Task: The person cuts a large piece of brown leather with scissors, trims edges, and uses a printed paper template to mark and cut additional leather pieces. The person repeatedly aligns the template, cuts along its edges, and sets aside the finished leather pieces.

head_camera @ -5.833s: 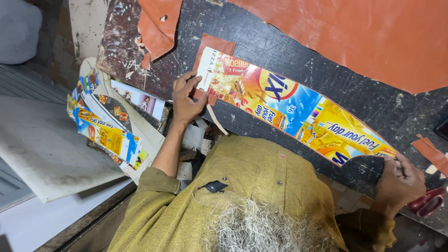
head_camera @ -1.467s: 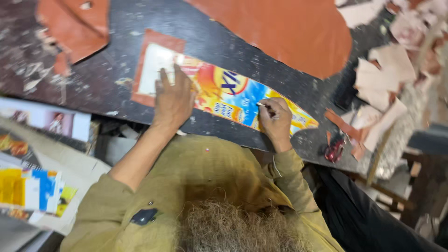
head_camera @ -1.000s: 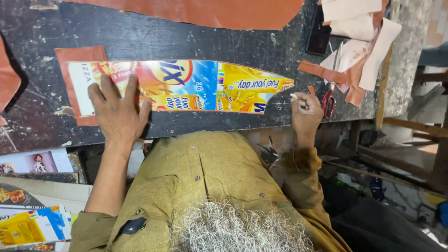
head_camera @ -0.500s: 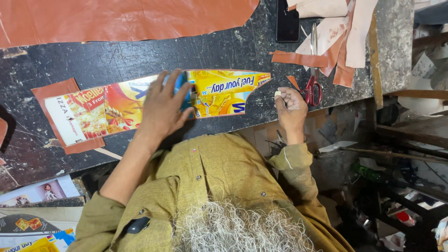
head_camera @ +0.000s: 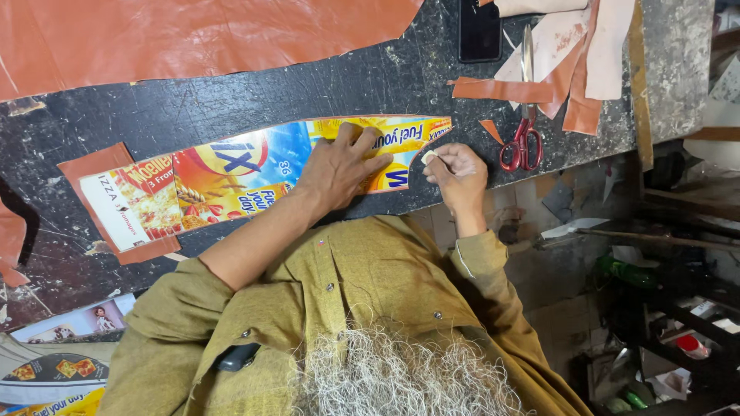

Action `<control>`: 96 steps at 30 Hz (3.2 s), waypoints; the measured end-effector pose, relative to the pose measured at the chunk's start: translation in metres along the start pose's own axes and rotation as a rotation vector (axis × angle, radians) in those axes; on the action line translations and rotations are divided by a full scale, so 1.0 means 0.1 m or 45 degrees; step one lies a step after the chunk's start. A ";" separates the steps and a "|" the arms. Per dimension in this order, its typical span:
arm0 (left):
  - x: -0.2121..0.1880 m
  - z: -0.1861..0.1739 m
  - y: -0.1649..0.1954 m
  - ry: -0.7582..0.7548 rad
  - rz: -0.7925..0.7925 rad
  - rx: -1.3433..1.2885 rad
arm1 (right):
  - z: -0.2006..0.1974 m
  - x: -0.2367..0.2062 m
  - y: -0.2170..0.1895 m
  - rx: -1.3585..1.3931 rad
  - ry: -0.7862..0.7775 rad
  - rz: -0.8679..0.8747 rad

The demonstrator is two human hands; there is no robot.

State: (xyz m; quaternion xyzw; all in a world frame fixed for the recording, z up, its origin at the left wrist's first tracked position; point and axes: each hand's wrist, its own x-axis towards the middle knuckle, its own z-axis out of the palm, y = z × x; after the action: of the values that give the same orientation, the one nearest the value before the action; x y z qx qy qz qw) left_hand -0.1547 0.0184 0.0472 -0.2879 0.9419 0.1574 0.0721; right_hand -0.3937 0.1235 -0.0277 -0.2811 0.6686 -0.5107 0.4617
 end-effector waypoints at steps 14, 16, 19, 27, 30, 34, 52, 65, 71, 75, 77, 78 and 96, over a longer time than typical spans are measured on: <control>0.89 0.02 0.01 -0.427 0.119 0.130 | -0.02 0.36 -0.18 0.001 0.335 0.088; 0.90 0.02 0.01 -0.423 0.109 0.125 | -0.02 0.38 -0.17 0.007 0.356 0.103; 0.88 0.02 0.00 -0.374 0.111 0.120 | -0.02 0.40 -0.18 0.002 0.361 0.103; 0.92 0.12 -0.05 -0.340 0.129 0.095 | 0.15 0.30 -0.18 -0.091 0.275 0.170; 0.93 0.18 -0.06 -0.306 0.140 0.103 | 0.24 0.22 -0.17 -0.146 0.236 0.214; 0.93 0.20 -0.06 -0.315 0.147 0.110 | 0.35 0.13 -0.22 -0.226 0.163 0.195; -0.03 0.38 -0.02 0.304 0.129 -0.083 | 0.37 0.36 -0.43 -0.377 -0.216 -0.438; -0.17 0.45 0.00 0.299 0.059 -0.157 | 1.01 0.44 -0.79 -0.955 -0.488 -1.067; -0.14 0.47 0.01 0.310 0.056 -0.129 | 0.88 0.45 -0.72 -1.148 -0.507 -1.197; -0.14 0.44 0.01 0.318 0.062 -0.106 | 0.53 0.45 -0.69 -1.347 -0.419 -1.218; -0.13 0.42 0.01 0.281 0.055 -0.110 | 0.34 0.46 -0.68 -1.353 -0.385 -1.218; -0.13 0.42 0.01 0.261 0.052 -0.109 | 0.24 0.47 -0.68 -1.353 -0.367 -1.219; 0.06 0.56 -0.29 0.362 0.206 -0.393 | 0.32 -0.38 -0.50 -0.953 -0.542 -0.870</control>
State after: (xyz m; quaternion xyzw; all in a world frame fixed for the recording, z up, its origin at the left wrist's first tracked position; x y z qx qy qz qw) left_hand -0.1405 0.0120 -0.0145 -0.2381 0.9274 0.2627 -0.1194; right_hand -0.3539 0.1266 0.0303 -0.7244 0.5669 -0.2908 0.2632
